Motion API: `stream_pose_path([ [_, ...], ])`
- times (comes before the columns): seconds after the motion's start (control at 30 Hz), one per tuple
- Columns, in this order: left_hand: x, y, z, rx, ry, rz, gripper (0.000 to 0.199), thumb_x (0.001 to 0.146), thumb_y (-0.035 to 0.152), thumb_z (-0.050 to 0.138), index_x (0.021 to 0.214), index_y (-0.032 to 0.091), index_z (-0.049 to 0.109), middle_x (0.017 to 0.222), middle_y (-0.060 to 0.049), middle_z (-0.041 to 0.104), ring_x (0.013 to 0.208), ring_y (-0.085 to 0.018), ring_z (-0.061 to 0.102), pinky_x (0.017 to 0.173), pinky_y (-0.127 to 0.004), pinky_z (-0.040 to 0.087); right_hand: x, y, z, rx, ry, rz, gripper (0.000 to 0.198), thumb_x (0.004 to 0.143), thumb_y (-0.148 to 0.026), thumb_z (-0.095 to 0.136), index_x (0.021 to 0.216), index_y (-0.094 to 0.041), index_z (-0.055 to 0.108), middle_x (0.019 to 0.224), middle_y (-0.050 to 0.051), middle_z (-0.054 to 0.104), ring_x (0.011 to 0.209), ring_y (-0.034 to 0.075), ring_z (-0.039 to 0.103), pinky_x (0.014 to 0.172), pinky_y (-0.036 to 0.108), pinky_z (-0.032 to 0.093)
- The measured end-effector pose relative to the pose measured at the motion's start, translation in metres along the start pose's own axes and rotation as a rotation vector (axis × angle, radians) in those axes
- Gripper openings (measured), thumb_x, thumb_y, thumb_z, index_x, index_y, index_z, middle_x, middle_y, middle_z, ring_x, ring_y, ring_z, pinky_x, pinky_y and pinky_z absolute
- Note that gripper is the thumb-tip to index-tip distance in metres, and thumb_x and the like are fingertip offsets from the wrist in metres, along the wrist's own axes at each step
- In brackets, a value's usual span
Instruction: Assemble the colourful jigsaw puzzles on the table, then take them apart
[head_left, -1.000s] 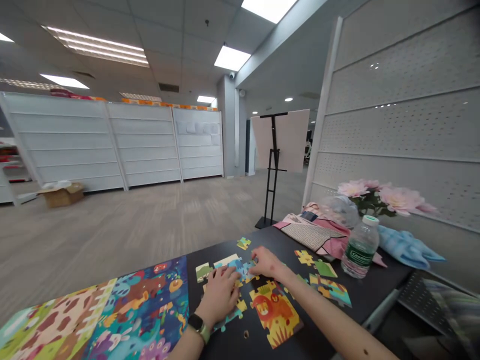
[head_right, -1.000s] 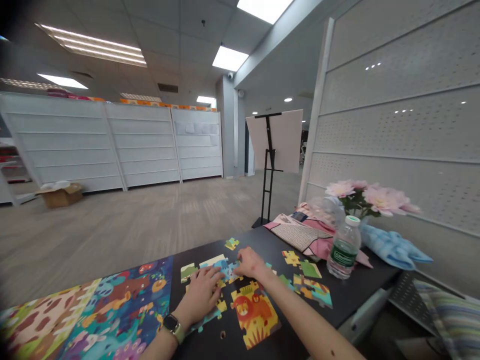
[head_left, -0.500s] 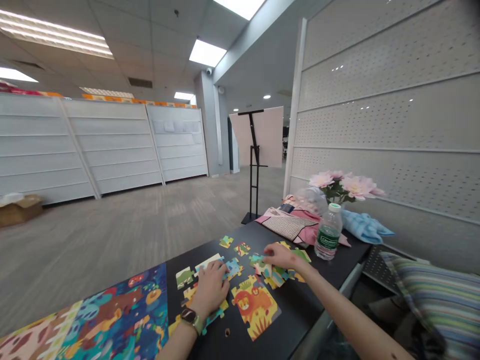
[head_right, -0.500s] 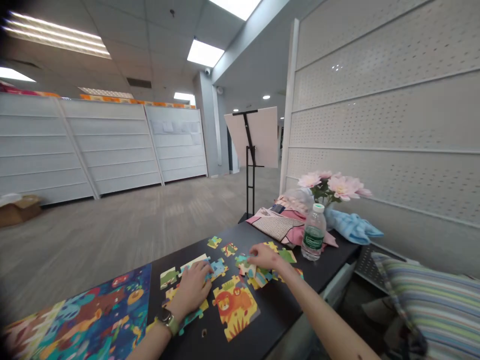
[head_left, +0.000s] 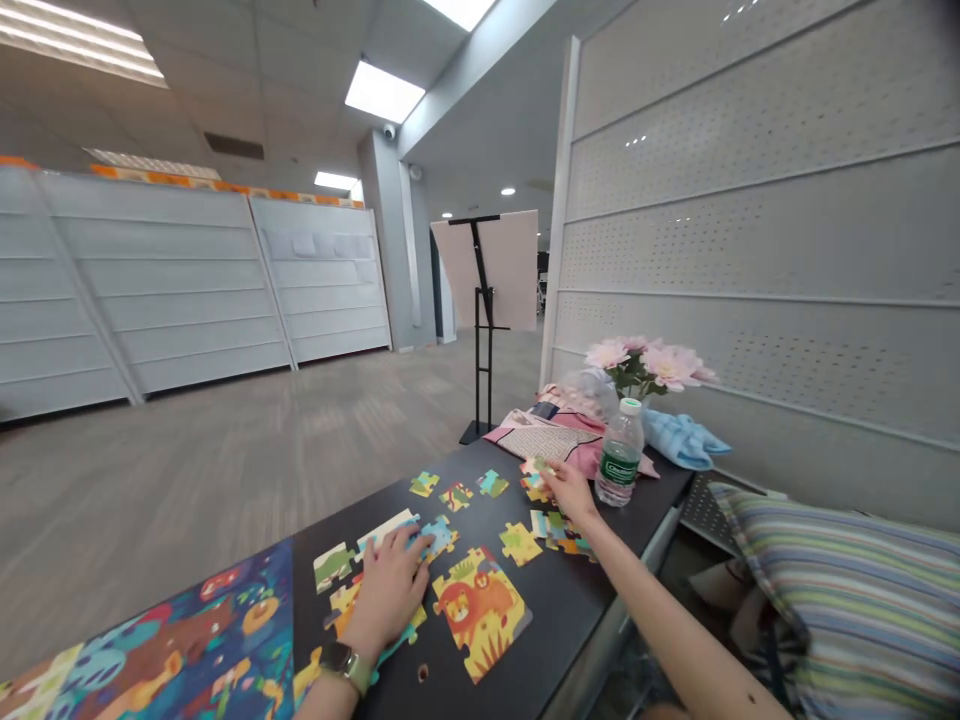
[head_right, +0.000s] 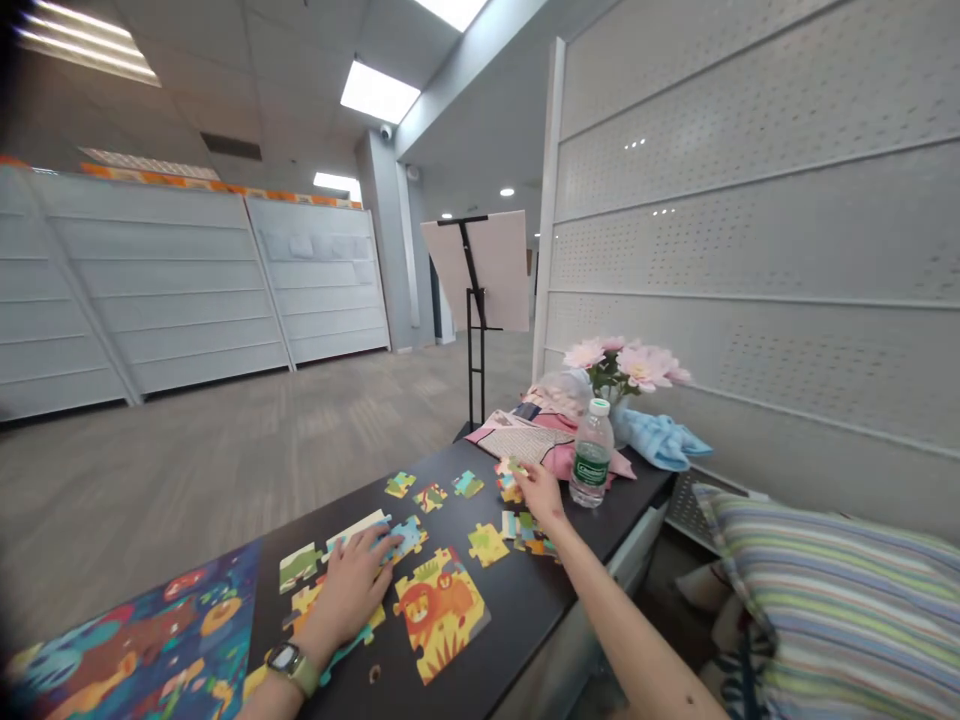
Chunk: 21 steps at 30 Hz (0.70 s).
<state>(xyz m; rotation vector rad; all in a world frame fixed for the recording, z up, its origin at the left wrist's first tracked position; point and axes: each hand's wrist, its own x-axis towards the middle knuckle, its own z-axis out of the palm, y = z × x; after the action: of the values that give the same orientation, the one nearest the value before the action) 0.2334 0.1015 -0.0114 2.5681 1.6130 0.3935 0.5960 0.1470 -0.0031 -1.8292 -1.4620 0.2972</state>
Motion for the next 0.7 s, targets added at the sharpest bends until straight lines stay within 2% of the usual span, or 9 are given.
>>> stream_pose_path([
  [0.1, 0.001, -0.001, 0.001, -0.009, 0.013, 0.007, 0.043, 0.094, 0.026, 0.042, 0.132, 0.031, 0.061, 0.143, -0.009, 0.055, 0.134, -0.031, 0.046, 0.116, -0.062, 0.018, 0.01, -0.001, -0.007, -0.079, 0.001, -0.035, 0.031, 0.099, -0.04, 0.057, 0.118, -0.016, 0.063, 0.11, 0.007, 0.069, 0.093, 0.019, 0.068, 0.084, 0.039, 0.055],
  [0.2, 0.002, -0.001, 0.0, -0.028, 0.011, 0.008, 0.042, 0.093, 0.026, 0.043, 0.129, 0.032, 0.063, 0.142, -0.009, 0.056, 0.133, -0.031, 0.047, 0.115, -0.062, 0.02, 0.014, -0.018, 0.007, -0.158, -0.085, -0.112, 0.028, 0.097, -0.038, 0.061, 0.116, -0.017, 0.064, 0.123, 0.008, 0.065, 0.11, 0.022, 0.063, 0.097, 0.046, 0.052],
  [0.3, 0.003, -0.002, -0.002, -0.048, 0.003, -0.003, 0.041, 0.093, 0.025, 0.043, 0.127, 0.033, 0.064, 0.142, -0.008, 0.056, 0.133, -0.032, 0.047, 0.115, -0.063, 0.02, 0.013, -0.044, 0.036, -0.23, -0.217, -0.176, 0.03, 0.096, -0.037, 0.064, 0.117, -0.017, 0.064, 0.122, 0.008, 0.065, 0.109, 0.023, 0.064, 0.095, 0.047, 0.053],
  [0.43, -0.001, -0.002, -0.003, -0.114, 0.029, -0.004, 0.041, 0.092, 0.024, 0.046, 0.127, 0.033, 0.065, 0.141, -0.008, 0.056, 0.134, -0.032, 0.046, 0.116, -0.063, 0.016, 0.005, -0.067, 0.064, -0.317, -0.28, -0.183, 0.032, 0.095, -0.038, 0.064, 0.119, -0.018, 0.063, 0.121, 0.007, 0.065, 0.106, 0.023, 0.064, 0.091, 0.044, 0.054],
  [0.57, 0.0, -0.003, -0.006, -0.474, 0.132, -0.021, 0.033, 0.088, 0.021, 0.053, 0.114, 0.027, 0.071, 0.13, -0.01, 0.063, 0.13, -0.035, 0.049, 0.116, -0.068, 0.008, -0.001, -0.069, 0.069, -0.369, -0.308, -0.176, 0.033, 0.094, -0.036, 0.064, 0.121, -0.016, 0.062, 0.111, 0.007, 0.068, 0.099, 0.021, 0.066, 0.09, 0.041, 0.053],
  [0.63, 0.008, -0.011, -0.013, -0.586, 0.169, -0.075, 0.034, 0.088, 0.019, 0.051, 0.116, 0.024, 0.069, 0.127, -0.01, 0.066, 0.127, -0.032, 0.053, 0.117, -0.064, 0.018, 0.001, -0.066, 0.068, -0.387, -0.333, -0.184, 0.04, 0.09, -0.029, 0.066, 0.127, -0.015, 0.06, 0.105, 0.01, 0.071, 0.1, 0.023, 0.067, 0.091, 0.037, 0.05],
  [0.7, 0.016, -0.027, -0.025, -0.665, 0.2, -0.12, 0.041, 0.089, 0.013, 0.044, 0.125, 0.021, 0.063, 0.128, -0.01, 0.066, 0.122, -0.025, 0.058, 0.112, -0.049, 0.038, 0.008, -0.064, 0.068, -0.402, -0.361, -0.208, 0.053, 0.082, -0.024, 0.068, 0.133, -0.013, 0.058, 0.11, 0.015, 0.071, 0.108, 0.027, 0.065, 0.094, 0.035, 0.048],
])
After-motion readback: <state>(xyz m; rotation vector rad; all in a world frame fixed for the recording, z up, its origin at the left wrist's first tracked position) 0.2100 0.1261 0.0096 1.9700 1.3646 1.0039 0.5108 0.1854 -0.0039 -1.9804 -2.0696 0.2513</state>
